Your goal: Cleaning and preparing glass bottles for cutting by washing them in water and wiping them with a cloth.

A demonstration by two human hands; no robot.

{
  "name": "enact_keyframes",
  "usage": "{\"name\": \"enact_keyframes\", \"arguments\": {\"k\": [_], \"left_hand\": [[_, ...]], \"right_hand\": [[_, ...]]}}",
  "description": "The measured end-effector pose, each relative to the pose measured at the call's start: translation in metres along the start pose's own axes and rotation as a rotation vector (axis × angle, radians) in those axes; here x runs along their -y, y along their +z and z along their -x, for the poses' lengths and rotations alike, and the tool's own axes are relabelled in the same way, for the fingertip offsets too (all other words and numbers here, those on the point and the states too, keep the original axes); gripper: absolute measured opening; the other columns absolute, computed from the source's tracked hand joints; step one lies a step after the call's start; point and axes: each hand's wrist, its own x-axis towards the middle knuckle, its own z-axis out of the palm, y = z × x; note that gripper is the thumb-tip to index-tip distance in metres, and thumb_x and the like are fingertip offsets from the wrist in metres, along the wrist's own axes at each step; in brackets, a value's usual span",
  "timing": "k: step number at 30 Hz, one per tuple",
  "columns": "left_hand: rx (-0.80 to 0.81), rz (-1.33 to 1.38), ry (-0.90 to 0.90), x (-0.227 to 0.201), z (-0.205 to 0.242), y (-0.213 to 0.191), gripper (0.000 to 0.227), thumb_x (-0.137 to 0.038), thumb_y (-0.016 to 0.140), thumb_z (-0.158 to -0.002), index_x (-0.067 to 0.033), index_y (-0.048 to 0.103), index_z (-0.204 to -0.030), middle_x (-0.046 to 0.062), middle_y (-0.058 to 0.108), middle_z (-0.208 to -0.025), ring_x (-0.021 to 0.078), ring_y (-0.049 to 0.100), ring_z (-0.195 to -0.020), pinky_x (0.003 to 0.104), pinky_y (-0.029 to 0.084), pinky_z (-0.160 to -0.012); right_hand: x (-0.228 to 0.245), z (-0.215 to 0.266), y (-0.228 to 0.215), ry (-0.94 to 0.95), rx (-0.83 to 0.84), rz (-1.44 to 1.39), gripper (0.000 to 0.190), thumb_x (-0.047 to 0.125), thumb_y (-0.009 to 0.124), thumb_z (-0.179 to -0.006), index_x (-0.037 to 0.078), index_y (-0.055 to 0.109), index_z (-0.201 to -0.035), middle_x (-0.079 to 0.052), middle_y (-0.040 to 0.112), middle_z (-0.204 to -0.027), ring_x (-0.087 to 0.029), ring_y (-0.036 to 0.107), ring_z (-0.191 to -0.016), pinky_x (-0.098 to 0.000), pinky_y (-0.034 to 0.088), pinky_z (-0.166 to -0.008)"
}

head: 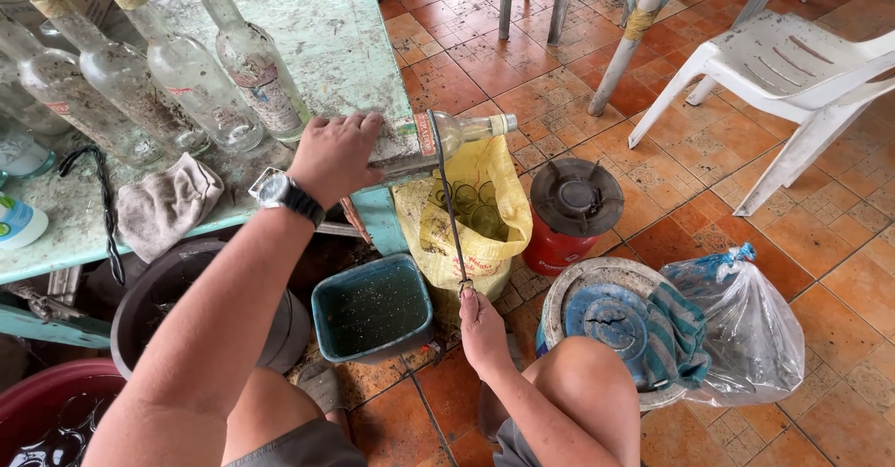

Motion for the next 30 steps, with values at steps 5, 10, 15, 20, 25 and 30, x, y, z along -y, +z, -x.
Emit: {"name": "enact_keyframes", "arguments": {"k": [5, 10, 15, 20, 25, 30], "left_hand": [[-0.198, -0.025, 0.035, 0.002, 0.007, 0.018, 0.083, -0.041, 0.081, -0.079, -0.0109, 0.042, -0.146, 0.011, 0.057, -0.139, 0.0323, 0.056, -0.126, 0.055, 0.032, -0.115], [0.16, 0.206, -0.026, 0.003, -0.007, -0.022, 0.072, -0.039, 0.068, -0.087, -0.0112, 0.042, -0.148, 0.016, 0.058, -0.134, 0.0339, 0.059, -0.122, 0.054, 0.046, -0.106], [0.053, 0.072, 0.017, 0.01, -0.021, 0.011, 0.075, -0.05, 0.082, -0.079, -0.0103, 0.051, -0.134, 0.009, 0.063, -0.134, 0.033, 0.061, -0.121, 0.062, 0.028, -0.118], [-0.25, -0.117, -0.051, -0.012, 0.004, 0.039, 0.088, -0.05, 0.075, -0.081, -0.0114, 0.038, -0.152, 0.008, 0.054, -0.144, 0.0285, 0.053, -0.13, 0.06, 0.02, -0.124], [-0.136, 0.139, -0.045, -0.008, 0.001, 0.007, 0.075, -0.032, 0.083, -0.079, -0.0092, 0.045, -0.14, 0.014, 0.059, -0.137, 0.0346, 0.055, -0.129, 0.054, 0.028, -0.124], [0.056, 0.103, -0.042, 0.001, -0.019, 0.014, 0.063, -0.044, 0.08, -0.082, -0.0106, 0.053, -0.128, 0.011, 0.066, -0.124, 0.0312, 0.065, -0.115, 0.056, 0.037, -0.118]], "right_hand": [[0.003, 0.001, -0.001, 0.03, 0.003, -0.027, 0.049, 0.052, 0.032, -0.107, 0.016, 0.046, -0.077, 0.001, 0.046, -0.064, -0.016, 0.042, -0.059, -0.0357, 0.035, -0.061], [0.003, 0.001, 0.0, 0.03, -0.004, -0.001, 0.048, 0.051, 0.032, -0.107, 0.016, 0.048, -0.079, 0.0, 0.048, -0.065, -0.018, 0.045, -0.059, -0.0372, 0.036, -0.062], [0.01, 0.004, -0.002, 0.049, 0.008, -0.014, 0.047, 0.047, 0.032, -0.109, 0.015, 0.045, -0.077, 0.0, 0.044, -0.064, -0.017, 0.04, -0.057, -0.0369, 0.034, -0.061], [0.017, 0.006, -0.004, 0.066, 0.033, -0.074, 0.047, 0.046, 0.033, -0.111, 0.015, 0.042, -0.076, 0.001, 0.037, -0.063, -0.015, 0.034, -0.056, -0.0356, 0.03, -0.059], [0.005, 0.002, -0.002, 0.041, 0.022, -0.009, 0.05, 0.053, 0.031, -0.108, 0.017, 0.042, -0.076, 0.001, 0.04, -0.063, -0.015, 0.038, -0.058, -0.0351, 0.032, -0.062], [-0.001, 0.0, 0.001, 0.036, -0.017, 0.048, 0.05, 0.054, 0.031, -0.107, 0.016, 0.045, -0.076, 0.0, 0.046, -0.063, -0.017, 0.044, -0.06, -0.036, 0.036, -0.063]]}}
